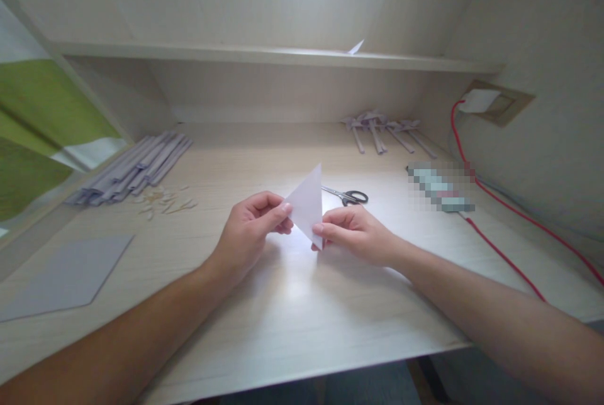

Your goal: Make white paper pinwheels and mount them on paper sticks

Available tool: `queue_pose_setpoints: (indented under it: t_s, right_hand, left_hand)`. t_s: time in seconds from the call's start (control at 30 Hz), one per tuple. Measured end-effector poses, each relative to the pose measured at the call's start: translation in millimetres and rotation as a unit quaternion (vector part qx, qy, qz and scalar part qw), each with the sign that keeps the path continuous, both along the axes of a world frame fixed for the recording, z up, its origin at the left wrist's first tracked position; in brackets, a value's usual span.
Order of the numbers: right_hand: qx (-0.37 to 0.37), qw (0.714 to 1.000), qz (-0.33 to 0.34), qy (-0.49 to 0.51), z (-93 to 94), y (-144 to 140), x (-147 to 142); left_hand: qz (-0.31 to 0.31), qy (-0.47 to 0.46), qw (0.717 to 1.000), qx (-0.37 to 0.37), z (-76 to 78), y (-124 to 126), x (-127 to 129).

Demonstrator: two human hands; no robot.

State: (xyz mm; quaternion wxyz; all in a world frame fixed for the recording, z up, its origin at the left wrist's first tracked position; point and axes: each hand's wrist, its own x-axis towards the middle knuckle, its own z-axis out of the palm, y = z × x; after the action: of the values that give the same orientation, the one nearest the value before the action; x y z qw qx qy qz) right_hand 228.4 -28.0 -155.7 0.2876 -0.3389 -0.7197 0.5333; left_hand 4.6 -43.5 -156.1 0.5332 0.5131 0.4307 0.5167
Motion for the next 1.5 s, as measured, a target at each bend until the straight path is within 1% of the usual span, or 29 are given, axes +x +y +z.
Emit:
queue_pose_setpoints:
  t_s: [0.07,0.17,0.3,0.4,0.5,0.67,0.8,0.9,1.03,1.17,1.27,1.4,1.5]
  right_hand:
    - [-0.003,1.0,0.01,-0.004,0.2,0,0]
    - [-0.006,1.0,-0.006,0.004,-0.9,0,0]
    - [-0.019,1.0,0.002,-0.012,-2.6,0,0]
    - [-0.021,1.0,-0.008,-0.006,-3.2,0,0]
    - [-0.035,0.999,0.003,-0.001,-3.7,1,0]
    - [-0.019,1.0,0.006,-0.014,-4.1,1,1]
    - [-0.024,0.999,0.022,-0.026,-3.1,2,3]
    - [-0.001,0.999,0.024,-0.033,-1.4,2,4]
    - [0.009,0.999,0.004,-0.034,-1.5,1,2]
    - [0.031,0.998,-0.044,-0.036,-6.0,6,1]
    - [0.057,0.995,-0.079,-0.036,-8.0,9,2]
    - [0.087,0.992,-0.079,-0.053,-7.0,10,6]
    - [0.102,0.991,-0.064,-0.061,-7.5,11,7]
  left_hand:
    - [0.005,-0.003,1.0,0.001,-0.2,1,0]
    - [0.013,-0.008,1.0,0.0,0.3,1,1]
    - [0.027,-0.013,1.0,0.007,0.5,1,1]
    - [0.03,-0.012,0.999,0.014,-0.7,1,1]
    - [0.037,-0.009,0.999,0.012,-1.8,1,0]
    - [0.053,-0.004,0.999,0.011,-0.7,2,0]
    - [0.06,0.008,0.998,0.02,1.2,2,1]
    - [0.062,0.024,0.997,0.027,1.2,2,1]
    - [0.066,0.044,0.996,0.036,-0.3,5,-2]
    - [0.074,0.055,0.994,0.052,-1.0,11,-5]
    - [0.05,0.063,0.995,0.051,-1.0,13,-8]
    - [0.017,0.049,0.998,0.048,-0.9,14,-11]
    - [0.024,0.037,0.998,0.053,-1.6,16,-13]
